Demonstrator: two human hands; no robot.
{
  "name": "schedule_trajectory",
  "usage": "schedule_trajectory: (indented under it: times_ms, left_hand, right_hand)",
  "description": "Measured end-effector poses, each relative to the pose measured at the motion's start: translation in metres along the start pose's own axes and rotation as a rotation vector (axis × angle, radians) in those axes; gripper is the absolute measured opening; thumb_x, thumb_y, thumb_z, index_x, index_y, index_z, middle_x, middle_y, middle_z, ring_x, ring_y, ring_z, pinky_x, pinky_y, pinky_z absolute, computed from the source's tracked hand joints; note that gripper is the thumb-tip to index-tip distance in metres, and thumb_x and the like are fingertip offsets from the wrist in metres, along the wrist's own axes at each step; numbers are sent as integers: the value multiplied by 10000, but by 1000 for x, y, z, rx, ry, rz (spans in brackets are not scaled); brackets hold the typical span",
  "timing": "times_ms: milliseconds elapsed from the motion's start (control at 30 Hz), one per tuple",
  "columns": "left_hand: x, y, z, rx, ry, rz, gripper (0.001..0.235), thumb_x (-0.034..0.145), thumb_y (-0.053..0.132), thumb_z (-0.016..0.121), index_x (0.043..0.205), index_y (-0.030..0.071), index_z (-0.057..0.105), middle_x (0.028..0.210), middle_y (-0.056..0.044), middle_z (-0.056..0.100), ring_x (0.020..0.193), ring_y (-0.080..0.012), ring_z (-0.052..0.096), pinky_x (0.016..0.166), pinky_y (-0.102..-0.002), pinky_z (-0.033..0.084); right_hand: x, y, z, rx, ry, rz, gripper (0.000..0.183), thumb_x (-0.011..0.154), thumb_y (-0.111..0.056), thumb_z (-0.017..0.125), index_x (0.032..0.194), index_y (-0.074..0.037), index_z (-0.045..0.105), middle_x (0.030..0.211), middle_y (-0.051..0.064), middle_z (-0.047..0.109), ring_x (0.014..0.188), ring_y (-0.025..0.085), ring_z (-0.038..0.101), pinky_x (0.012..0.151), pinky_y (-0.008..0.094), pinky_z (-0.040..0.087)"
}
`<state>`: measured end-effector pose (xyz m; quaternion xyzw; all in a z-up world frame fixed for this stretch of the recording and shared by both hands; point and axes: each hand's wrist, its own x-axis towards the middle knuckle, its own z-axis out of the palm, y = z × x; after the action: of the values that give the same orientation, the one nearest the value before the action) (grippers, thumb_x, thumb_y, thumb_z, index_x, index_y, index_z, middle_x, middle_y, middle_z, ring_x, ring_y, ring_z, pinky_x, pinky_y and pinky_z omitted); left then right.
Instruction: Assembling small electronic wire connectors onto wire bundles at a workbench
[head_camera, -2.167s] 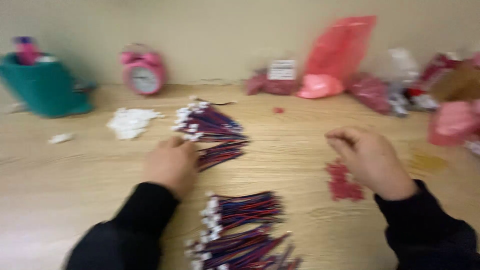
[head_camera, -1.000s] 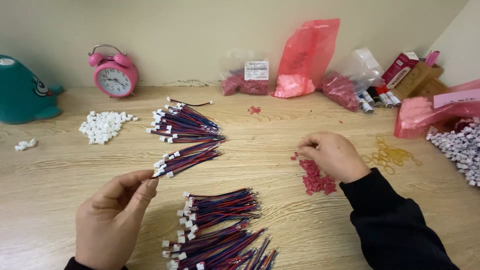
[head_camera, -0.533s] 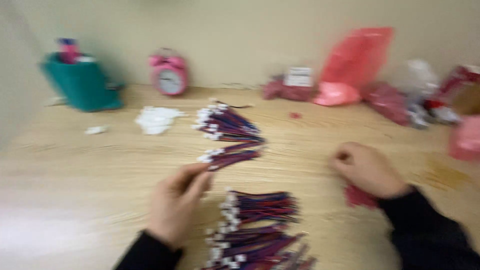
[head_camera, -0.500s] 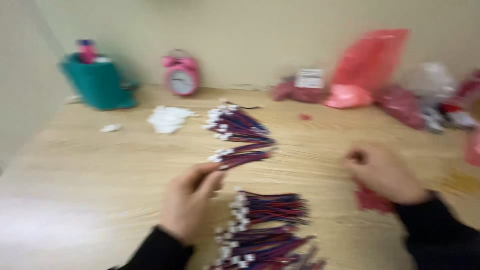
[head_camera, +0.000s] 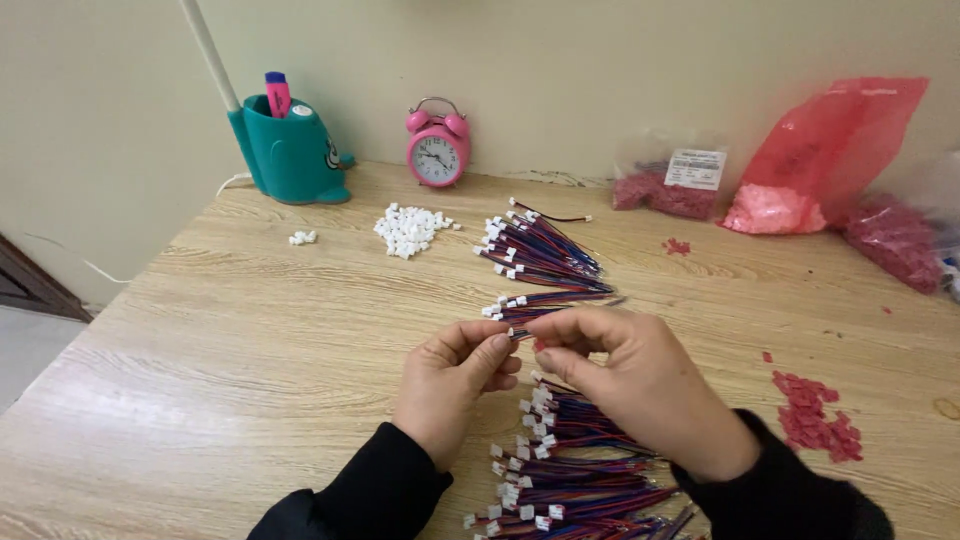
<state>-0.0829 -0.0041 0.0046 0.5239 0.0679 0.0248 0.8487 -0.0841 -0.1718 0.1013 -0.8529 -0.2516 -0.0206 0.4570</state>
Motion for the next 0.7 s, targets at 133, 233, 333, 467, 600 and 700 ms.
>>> schedule_trajectory:
  times_ms: [133,233,333,467,600,700]
  left_hand:
    - [-6,7,3,-24,-8,-47,146,872,47,667,997,-25,694,842,-157,713,668,-205,659,642,-299,587]
    - [-4,1,0,-50,-49,-52,247,857,55,674,1096,6,635,869,-168,714,698,-218,661,620,-304,569]
    - [-3,-1,-3,-83,-112,13,406,833,26,683,1222,19,565,776,-140,697,666,-216,653,608,-319,590]
    - [-4,2,-4,-68,-192,23,467,828,74,695,1261,11,533,765,-84,664,711,-151,648,639,-289,584]
    - [1,-4,-12,-22,-270,28,468,834,98,695,1267,28,533,834,-98,704,720,-123,645,669,-252,564]
    - [0,-5,-11,-65,-250,8,448,832,76,693,1254,23,550,839,-95,689,724,-137,651,657,-263,580]
  right_hand:
    - [-1,2,8,-20,62,41,180,799,-166,713,952,-134,801,851,-60,820,743,8,686,694,189,528]
    - [0,7,9,-318,192,-424,87,832,-168,706,896,-109,700,854,-2,736,766,170,675,742,326,468]
    - [0,14,14,-610,330,-513,123,805,-292,747,923,-258,738,865,-104,636,873,184,516,784,395,318]
    - [1,27,18,-446,224,-507,110,820,-235,723,928,-211,721,883,-73,653,861,163,596,822,376,378]
    - [-3,26,24,-97,95,-396,178,858,-114,677,1020,-147,743,829,0,640,760,137,622,710,258,478]
    - [-3,26,23,-71,69,-352,196,869,-128,663,1042,-162,747,817,-2,627,760,129,621,727,257,476]
